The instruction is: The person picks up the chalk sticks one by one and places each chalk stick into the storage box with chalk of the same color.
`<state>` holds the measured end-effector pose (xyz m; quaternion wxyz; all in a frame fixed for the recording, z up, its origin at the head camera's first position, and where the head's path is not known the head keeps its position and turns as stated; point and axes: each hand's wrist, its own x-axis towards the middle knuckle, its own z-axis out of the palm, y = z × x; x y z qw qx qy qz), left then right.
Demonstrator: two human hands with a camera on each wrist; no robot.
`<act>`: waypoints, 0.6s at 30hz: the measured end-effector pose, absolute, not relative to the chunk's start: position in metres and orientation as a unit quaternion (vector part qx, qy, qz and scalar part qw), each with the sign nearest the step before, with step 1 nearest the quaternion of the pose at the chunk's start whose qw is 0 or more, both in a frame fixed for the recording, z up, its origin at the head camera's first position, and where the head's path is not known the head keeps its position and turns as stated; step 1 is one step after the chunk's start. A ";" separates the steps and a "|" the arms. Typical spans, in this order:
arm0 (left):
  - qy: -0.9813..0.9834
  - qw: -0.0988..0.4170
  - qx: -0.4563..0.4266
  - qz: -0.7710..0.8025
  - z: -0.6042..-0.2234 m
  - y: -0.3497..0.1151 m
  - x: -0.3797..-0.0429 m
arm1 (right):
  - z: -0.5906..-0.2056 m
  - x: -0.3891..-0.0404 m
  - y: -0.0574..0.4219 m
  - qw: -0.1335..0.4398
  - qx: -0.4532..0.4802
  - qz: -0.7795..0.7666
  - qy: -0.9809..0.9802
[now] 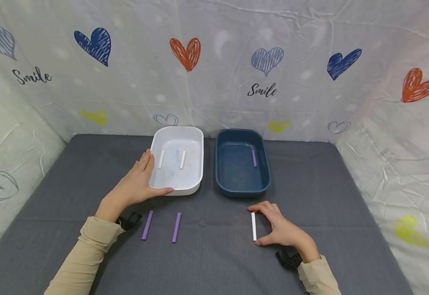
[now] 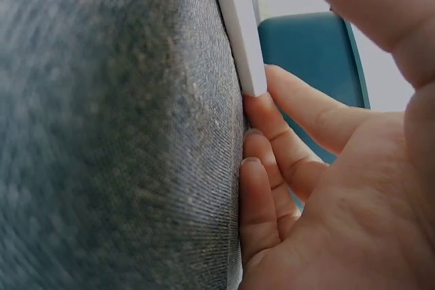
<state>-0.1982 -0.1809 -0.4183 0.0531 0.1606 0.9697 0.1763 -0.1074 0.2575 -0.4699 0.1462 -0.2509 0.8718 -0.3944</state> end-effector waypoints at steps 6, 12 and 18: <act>0.970 0.051 0.161 0.172 -0.419 -0.182 -0.199 | -0.470 -0.108 0.257 0.147 -0.268 -0.391 0.868; 0.970 0.054 0.160 0.174 -0.419 -0.181 -0.199 | -0.470 -0.107 0.257 0.144 -0.266 -0.386 0.871; 0.970 0.054 0.160 0.174 -0.418 -0.181 -0.198 | -0.471 -0.107 0.257 0.143 -0.265 -0.386 0.872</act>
